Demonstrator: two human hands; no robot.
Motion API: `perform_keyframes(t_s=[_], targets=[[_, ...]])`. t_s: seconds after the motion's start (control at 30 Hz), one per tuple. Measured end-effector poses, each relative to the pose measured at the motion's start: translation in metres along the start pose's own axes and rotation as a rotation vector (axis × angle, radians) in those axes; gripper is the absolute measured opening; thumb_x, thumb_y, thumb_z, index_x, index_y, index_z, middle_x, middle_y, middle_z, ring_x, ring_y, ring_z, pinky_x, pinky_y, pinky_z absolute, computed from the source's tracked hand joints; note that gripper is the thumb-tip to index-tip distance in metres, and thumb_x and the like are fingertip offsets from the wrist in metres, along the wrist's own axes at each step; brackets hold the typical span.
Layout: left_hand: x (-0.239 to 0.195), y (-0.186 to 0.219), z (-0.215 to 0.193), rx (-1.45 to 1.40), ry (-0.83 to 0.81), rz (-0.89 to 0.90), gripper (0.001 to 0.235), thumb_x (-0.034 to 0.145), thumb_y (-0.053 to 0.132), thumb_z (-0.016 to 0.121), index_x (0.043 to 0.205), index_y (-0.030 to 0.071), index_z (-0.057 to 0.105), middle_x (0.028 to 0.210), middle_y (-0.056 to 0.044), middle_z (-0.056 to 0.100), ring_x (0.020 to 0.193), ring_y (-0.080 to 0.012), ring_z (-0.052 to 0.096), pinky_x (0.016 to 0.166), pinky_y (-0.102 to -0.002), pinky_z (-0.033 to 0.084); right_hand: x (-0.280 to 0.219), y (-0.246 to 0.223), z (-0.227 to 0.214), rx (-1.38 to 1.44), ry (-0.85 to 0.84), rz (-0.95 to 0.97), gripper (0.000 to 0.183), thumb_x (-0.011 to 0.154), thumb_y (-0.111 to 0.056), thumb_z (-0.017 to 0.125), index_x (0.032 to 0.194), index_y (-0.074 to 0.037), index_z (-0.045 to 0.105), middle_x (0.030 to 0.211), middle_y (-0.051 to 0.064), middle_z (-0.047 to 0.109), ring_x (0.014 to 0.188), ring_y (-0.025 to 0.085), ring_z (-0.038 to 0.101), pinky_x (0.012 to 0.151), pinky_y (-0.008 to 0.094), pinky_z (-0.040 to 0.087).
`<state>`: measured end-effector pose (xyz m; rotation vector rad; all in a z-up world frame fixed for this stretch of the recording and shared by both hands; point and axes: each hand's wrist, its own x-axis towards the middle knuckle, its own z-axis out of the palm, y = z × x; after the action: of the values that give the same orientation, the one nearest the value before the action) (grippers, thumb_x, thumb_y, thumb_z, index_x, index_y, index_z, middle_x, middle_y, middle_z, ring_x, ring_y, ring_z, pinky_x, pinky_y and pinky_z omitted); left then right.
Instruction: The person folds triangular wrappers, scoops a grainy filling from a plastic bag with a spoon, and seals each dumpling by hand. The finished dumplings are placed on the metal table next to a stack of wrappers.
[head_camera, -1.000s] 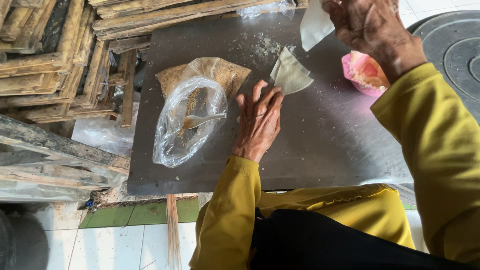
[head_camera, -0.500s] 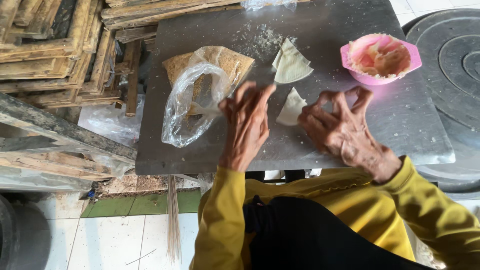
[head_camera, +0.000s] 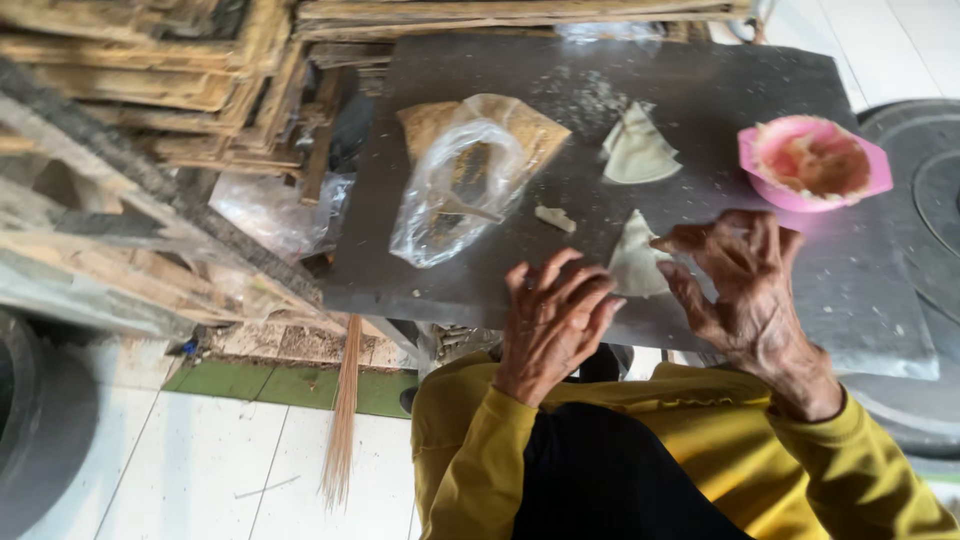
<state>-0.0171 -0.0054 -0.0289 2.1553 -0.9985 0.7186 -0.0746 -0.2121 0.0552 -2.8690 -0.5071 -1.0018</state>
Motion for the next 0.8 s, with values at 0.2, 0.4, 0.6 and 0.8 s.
perform_keyframes(t_s=[0.2,0.4,0.6,0.8], targets=[[-0.008,-0.002,-0.007,-0.137,0.196,-0.033,0.021,0.098,0.027,0.07,0.115,0.015,0.071,0.119,-0.001,0.07,0.122,-0.0174,0.057,0.111,-0.041,0.034,0.097,-0.035,0.064,0.417,0.012,-0.218,0.02,0.107,-0.032,0.058,0.112,-0.017,0.069,0.095,0.002,0.07,0.077,0.014,0.054,0.082,0.034,0.043],[-0.022,-0.026,-0.043,-0.088,0.617,-0.078,0.012,0.093,0.025,0.074,0.099,0.018,0.067,0.097,0.004,0.073,0.091,-0.0066,0.056,0.098,-0.036,0.04,0.117,-0.07,0.096,0.411,-0.145,0.007,0.022,0.101,-0.029,0.072,0.112,-0.01,0.072,0.076,0.005,0.073,0.05,0.011,0.057,0.051,0.029,0.045],[-0.029,-0.062,-0.062,0.086,0.815,-0.417,0.057,0.104,0.046,0.073,0.141,0.012,0.045,0.141,-0.011,0.042,0.134,-0.0207,0.043,0.118,-0.045,0.041,0.125,-0.047,0.125,0.844,-0.028,-0.051,0.011,0.097,-0.005,0.069,0.106,-0.004,0.074,0.09,0.01,0.076,0.053,0.01,0.061,0.047,0.024,0.047],[-0.021,-0.067,-0.071,0.058,0.631,-0.652,0.066,0.095,0.038,0.075,0.144,0.009,0.042,0.108,-0.001,0.069,0.102,-0.0125,0.062,0.108,-0.047,0.025,0.135,-0.04,0.113,0.367,0.101,0.035,0.01,0.101,0.003,0.066,0.103,-0.001,0.075,0.089,0.013,0.073,0.059,0.016,0.063,0.049,0.029,0.048]])
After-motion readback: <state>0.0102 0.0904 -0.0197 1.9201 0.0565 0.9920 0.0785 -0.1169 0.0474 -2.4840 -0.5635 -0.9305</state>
